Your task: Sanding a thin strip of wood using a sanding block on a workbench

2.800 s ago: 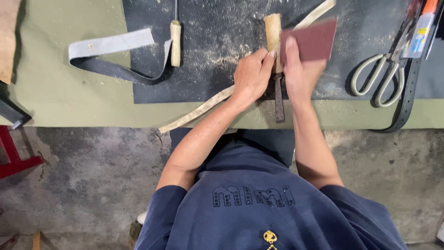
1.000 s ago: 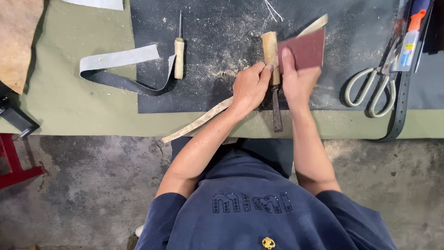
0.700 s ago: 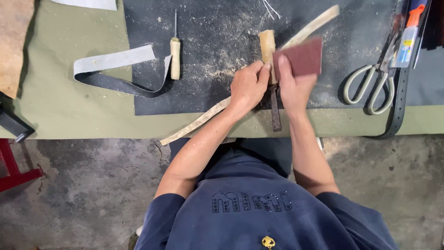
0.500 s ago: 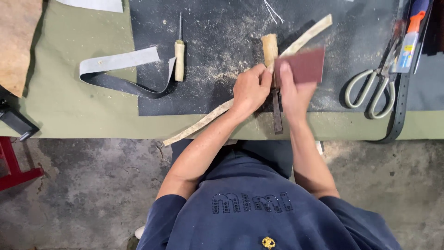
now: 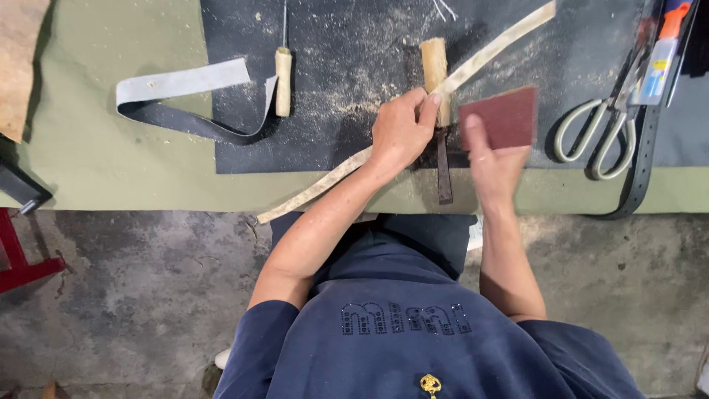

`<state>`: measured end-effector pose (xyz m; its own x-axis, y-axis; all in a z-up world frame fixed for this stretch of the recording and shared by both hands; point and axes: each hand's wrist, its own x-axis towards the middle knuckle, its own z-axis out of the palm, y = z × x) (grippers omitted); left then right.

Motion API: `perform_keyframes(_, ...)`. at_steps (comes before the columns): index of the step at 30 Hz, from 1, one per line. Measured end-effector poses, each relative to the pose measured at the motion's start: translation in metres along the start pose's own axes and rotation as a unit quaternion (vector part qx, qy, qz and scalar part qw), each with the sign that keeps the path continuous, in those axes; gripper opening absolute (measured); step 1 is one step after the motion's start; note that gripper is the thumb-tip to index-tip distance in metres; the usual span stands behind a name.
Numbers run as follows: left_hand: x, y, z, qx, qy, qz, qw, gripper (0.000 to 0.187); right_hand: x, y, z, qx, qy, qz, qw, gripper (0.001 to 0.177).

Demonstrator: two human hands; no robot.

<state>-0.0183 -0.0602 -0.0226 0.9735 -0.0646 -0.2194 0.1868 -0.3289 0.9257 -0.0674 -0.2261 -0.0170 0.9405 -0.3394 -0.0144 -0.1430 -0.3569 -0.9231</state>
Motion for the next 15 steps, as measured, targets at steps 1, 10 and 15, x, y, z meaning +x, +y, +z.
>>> perform_keyframes(1,-0.002,-0.001,-0.001,0.0,-0.003,-0.001,1.0,0.035,0.0,-0.006,0.002,-0.001,0.002,0.002,1.0,0.01)
perform_keyframes(10,-0.036,0.012,-0.039,-0.086,-0.027,-0.028,0.996,0.027,-0.015,-0.068,0.034,0.063,-0.064,0.057,0.994,0.037)
perform_keyframes(15,-0.039,-0.005,-0.056,-0.038,0.028,-0.028,0.998,0.022,-0.024,-0.04,0.053,0.184,-0.129,0.096,0.97,0.025)
